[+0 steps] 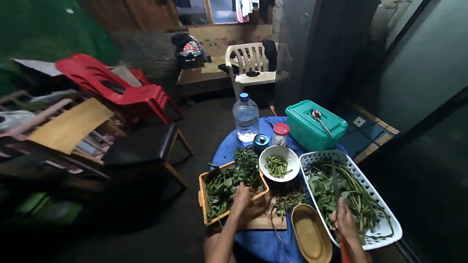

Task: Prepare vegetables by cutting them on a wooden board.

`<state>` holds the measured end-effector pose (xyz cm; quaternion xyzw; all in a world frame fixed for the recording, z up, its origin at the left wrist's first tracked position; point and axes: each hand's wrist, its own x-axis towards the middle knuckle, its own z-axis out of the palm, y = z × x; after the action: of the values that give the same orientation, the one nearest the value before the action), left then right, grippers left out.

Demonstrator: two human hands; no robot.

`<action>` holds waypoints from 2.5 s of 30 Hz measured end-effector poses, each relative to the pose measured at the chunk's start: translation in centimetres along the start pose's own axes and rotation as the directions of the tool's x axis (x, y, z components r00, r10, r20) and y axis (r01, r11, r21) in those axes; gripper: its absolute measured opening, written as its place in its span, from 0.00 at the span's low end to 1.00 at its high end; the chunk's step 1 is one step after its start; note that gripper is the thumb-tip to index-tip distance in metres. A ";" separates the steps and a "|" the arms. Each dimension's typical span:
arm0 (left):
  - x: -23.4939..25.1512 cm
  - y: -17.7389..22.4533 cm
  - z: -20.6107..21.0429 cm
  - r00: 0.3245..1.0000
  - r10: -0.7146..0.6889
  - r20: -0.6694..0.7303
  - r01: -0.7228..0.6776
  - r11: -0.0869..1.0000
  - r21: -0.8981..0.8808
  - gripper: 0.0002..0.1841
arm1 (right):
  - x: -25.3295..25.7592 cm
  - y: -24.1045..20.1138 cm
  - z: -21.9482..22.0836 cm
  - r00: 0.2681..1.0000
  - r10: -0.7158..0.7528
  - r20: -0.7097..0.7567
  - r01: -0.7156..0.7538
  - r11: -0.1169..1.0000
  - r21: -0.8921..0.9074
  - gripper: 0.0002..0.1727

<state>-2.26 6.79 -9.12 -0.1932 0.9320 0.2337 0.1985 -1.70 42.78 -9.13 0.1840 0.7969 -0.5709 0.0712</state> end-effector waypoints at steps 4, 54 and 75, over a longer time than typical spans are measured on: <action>0.7 -1.4 -1.3 0.992 0.123 0.013 -0.123 0.991 0.045 0.12 | -0.8 0.3 1.9 0.992 -0.087 0.093 0.077 0.991 0.108 0.39; -9.7 15.7 9.8 0.169 0.556 -0.814 -0.968 0.248 -0.032 0.08 | -3.0 -0.6 0.3 0.948 -0.222 -0.229 0.294 0.885 0.361 0.35; -8.4 11.1 8.8 0.101 0.696 -0.711 -0.978 0.200 0.057 0.08 | -2.1 -3.9 -0.7 0.820 -0.337 0.463 0.305 0.941 0.145 0.42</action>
<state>2.26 22.55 -8.43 0.2968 0.7840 0.4302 -0.3351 -1.15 41.84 -4.74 -0.0984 0.7548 -0.6274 0.1641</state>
